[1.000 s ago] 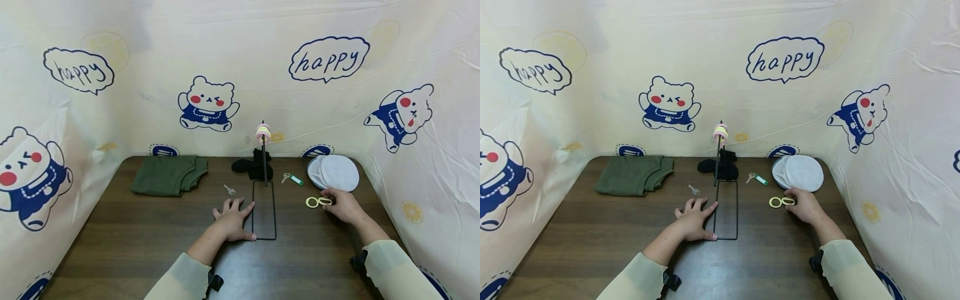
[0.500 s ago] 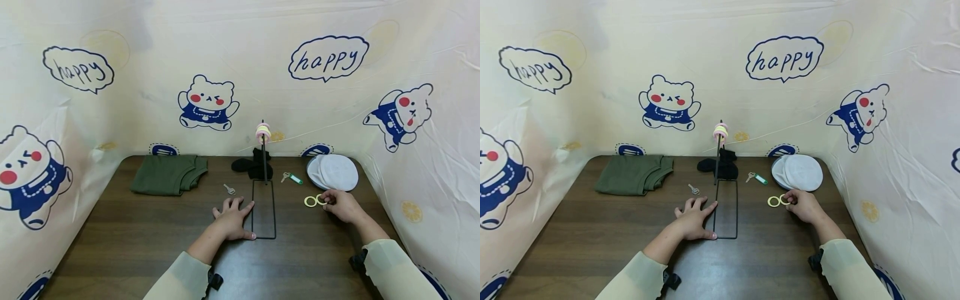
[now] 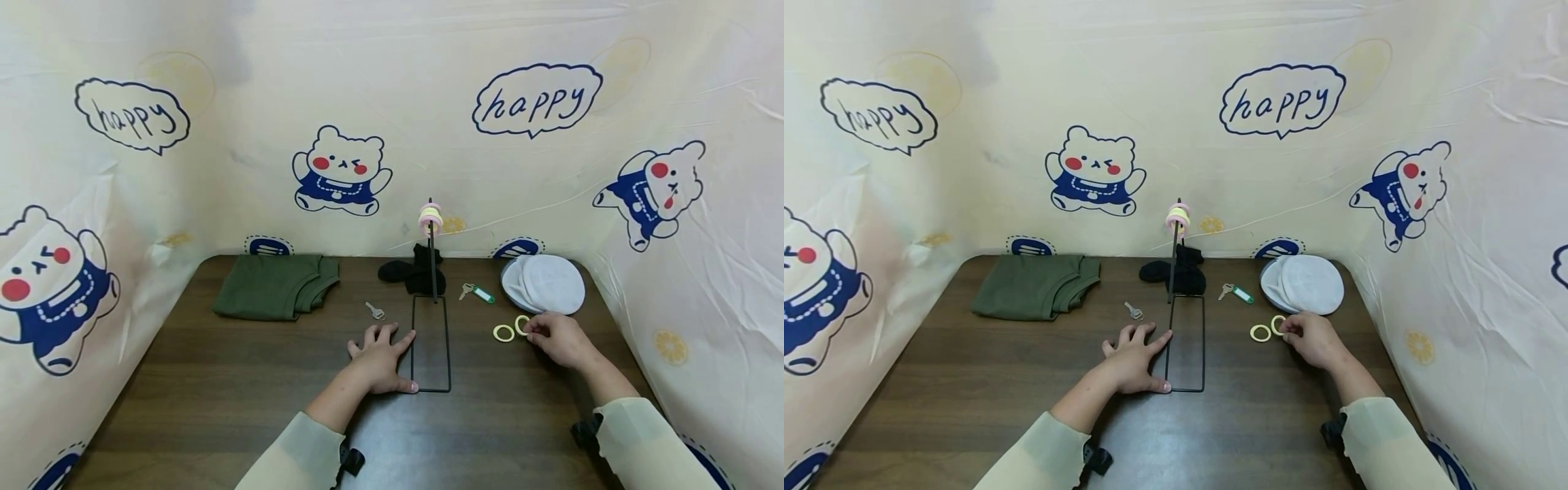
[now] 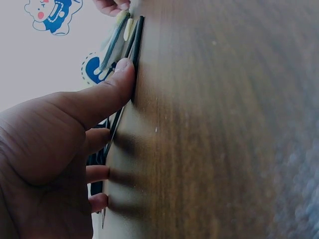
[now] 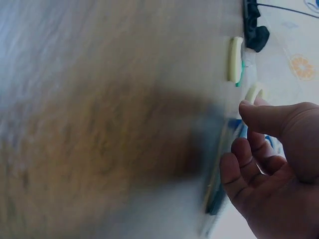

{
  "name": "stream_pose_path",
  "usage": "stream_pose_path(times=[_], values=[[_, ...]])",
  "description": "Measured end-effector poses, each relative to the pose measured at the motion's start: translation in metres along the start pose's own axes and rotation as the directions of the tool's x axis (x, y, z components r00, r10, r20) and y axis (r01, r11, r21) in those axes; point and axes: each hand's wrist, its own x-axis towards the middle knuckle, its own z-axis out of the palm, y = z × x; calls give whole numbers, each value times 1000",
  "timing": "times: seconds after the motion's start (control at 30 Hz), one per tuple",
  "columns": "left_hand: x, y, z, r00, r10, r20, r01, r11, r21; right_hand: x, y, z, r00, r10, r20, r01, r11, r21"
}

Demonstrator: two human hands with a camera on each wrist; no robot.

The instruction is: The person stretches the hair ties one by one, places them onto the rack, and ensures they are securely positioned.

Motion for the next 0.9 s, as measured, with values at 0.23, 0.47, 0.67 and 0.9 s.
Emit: stream_pose_path(times=[0.23,0.47,0.67,0.9], values=[[-2,0,0,1000,2,-9,-2,1000,3,-6,-29,-10,986,-102,-128,106,994,29],[0,0,3,1000,4,-6,-4,1000,3,-10,-70,-19,920,-271,-284,287,958,18],[1,0,3,1000,4,-3,-4,1000,1,-15,-109,-31,859,-365,-358,410,910,57],[0,-1,2,1000,6,-4,-6,1000,-3,-19,-155,-51,760,-499,-417,569,821,54]])
